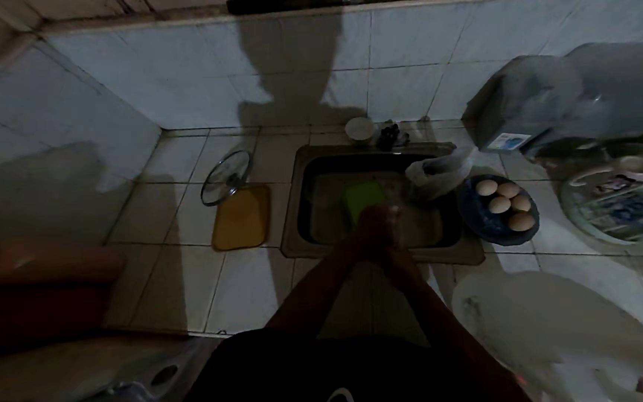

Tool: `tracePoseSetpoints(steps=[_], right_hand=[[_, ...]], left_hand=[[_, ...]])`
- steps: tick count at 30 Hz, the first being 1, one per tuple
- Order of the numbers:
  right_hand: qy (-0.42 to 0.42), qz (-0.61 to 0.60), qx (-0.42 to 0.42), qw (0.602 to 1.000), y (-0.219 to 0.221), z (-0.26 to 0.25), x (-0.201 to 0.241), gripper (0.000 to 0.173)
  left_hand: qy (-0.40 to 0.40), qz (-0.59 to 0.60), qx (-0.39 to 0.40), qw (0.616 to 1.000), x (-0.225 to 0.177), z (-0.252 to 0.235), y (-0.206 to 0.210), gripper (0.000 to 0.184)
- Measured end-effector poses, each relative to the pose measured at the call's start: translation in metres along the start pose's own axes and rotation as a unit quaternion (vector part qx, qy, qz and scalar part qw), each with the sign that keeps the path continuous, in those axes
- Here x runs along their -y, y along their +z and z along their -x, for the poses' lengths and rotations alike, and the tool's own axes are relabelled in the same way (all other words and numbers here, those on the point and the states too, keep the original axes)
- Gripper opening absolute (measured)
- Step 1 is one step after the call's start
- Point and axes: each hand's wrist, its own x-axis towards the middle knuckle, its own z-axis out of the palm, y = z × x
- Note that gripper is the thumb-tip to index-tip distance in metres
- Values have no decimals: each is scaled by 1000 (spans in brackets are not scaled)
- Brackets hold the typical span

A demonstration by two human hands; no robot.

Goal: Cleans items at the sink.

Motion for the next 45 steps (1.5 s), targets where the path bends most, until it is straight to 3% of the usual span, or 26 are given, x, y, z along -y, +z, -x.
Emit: tracePoseSetpoints(steps=[3, 5, 7, 8, 9, 12, 13, 16, 18, 21, 26, 28, 32, 36, 37, 39, 41, 43, 45], right_hand=[[-54, -26, 60, 996, -3, -7, -9, 42], [-21, -51, 105, 993, -12, -2, -4, 39], [45, -122, 87, 988, -13, 0, 7, 27], [61, -137, 79, 986, -13, -2, 12, 31], [54, -129, 72, 987, -12, -4, 13, 34], [-10, -36, 36, 999, -8, -5, 6, 33], [-9, -10, 35, 999, -8, -2, 6, 32], [14, -11, 73, 997, -13, -3, 16, 32], [-29, -56, 64, 996, -14, -11, 10, 37], [-98, -146, 30, 984, -14, -24, 6, 38], [-25, -211, 13, 977, -10, -18, 14, 43], [-49, -177, 53, 981, -14, -22, 9, 45], [-64, -55, 68, 994, -12, -25, 10, 43], [-35, 81, 56, 995, -20, -30, 23, 40], [-45, 90, 32, 994, -17, -28, 21, 41], [-71, 80, -21, 994, -7, -23, 12, 43], [-75, 132, -18, 988, -5, -15, 9, 43], [-77, 251, 24, 964, -15, -11, 14, 41], [-73, 165, -6, 984, -10, -15, 11, 41]], left_hand=[[-61, 19, -67, 996, 1, -2, -4, 34], [-9, -53, -9, 999, -9, 1, -10, 30], [76, -118, 69, 988, -10, 2, -10, 32], [104, -136, 89, 981, -8, 0, -9, 33], [95, -126, 82, 984, -6, 0, -8, 33], [-53, -76, -7, 996, -14, 0, -3, 31], [-51, -94, -11, 994, -13, -2, 1, 30], [57, -135, 28, 989, -3, -5, 6, 33], [39, -71, -57, 995, 11, -1, 12, 33], [-11, 31, -186, 982, 18, 4, 41, 54], [111, -9, -177, 978, 7, 18, 60, 46], [114, -41, -205, 971, 16, 6, 46, 40], [14, -48, -99, 994, 27, -15, 6, 39], [94, -143, -56, 984, 20, -11, -2, 32], [70, -103, -64, 990, 21, -10, 0, 33], [-63, 18, -119, 991, 24, -12, 9, 39], [-133, 27, -119, 984, 20, -15, 10, 39], [-64, -67, -36, 995, 12, -11, 9, 35], [20, -75, -72, 994, 20, -7, 16, 30]])
